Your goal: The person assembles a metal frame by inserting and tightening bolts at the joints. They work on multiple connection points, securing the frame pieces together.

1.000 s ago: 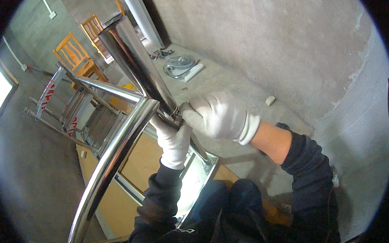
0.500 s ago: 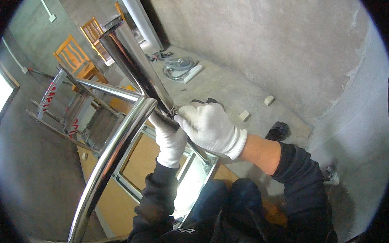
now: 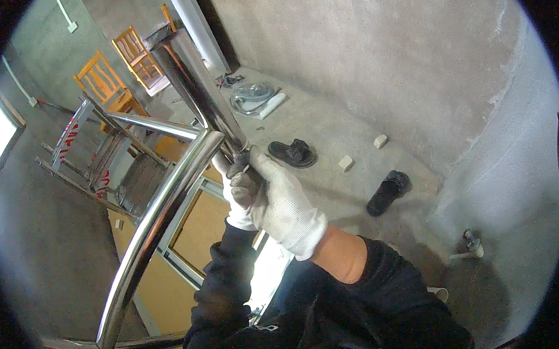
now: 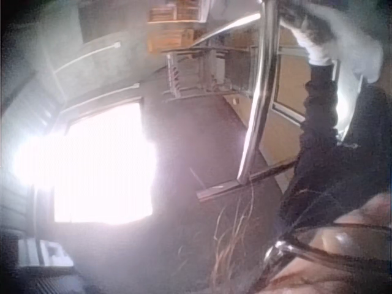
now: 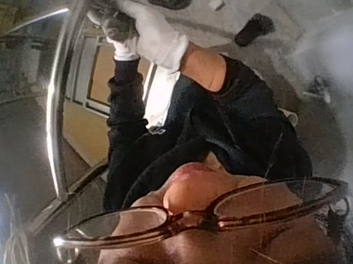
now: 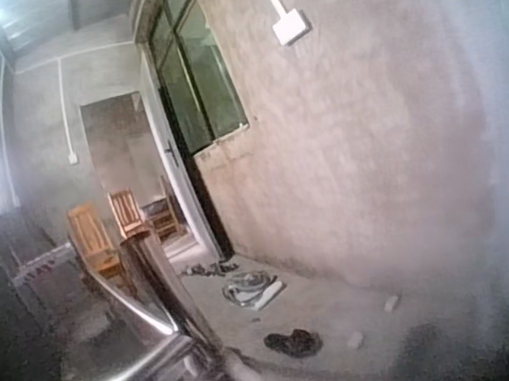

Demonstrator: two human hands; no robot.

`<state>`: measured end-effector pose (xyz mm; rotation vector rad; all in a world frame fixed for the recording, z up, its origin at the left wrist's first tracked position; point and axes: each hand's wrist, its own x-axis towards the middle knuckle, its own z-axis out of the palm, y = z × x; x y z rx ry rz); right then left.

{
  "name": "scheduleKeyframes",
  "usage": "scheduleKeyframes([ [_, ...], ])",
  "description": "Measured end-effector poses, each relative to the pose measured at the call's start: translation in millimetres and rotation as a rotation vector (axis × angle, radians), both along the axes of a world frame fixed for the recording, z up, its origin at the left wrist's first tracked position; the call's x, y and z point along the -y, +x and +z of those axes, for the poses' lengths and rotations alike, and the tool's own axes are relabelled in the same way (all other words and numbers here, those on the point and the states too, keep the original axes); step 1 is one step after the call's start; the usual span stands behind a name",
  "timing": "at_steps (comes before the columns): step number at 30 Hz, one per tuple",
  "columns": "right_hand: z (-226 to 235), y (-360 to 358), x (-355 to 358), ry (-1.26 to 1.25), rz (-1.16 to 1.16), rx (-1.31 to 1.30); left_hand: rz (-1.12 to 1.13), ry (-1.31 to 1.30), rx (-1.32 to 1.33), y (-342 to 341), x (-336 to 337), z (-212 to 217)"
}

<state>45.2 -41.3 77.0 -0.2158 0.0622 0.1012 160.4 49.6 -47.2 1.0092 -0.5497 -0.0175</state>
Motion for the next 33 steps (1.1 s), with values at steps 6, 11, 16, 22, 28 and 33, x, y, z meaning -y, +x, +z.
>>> scheduleKeyframes([
  [6, -14.6, -20.9, 19.4, -0.672, -0.165, 0.172, 0.109, -0.022, -0.01, -21.3, 16.7, 39.1],
  [11, -31.7, -1.8, 63.3, -1.837, -0.816, 0.589, 0.513, 0.279, 0.214, -38.1, 38.7, 62.2],
  [16, -23.5, 17.8, 70.6, -2.232, -1.006, 0.817, 0.578, 0.319, 0.317, -33.7, 34.8, 53.8],
  [22, -18.5, 27.6, 73.3, -2.274, -1.099, 0.95, 0.525, 0.271, 0.35, -31.0, 34.5, 48.1],
  [28, -12.6, 34.2, 82.9, -2.461, -1.205, 1.057, 0.514, 0.269, 0.355, -31.4, 37.1, 49.1],
  [33, 2.4, 37.6, 84.9, -2.485, -1.274, 1.252, 0.532, 0.265, 0.321, -31.8, 35.8, 51.3],
])
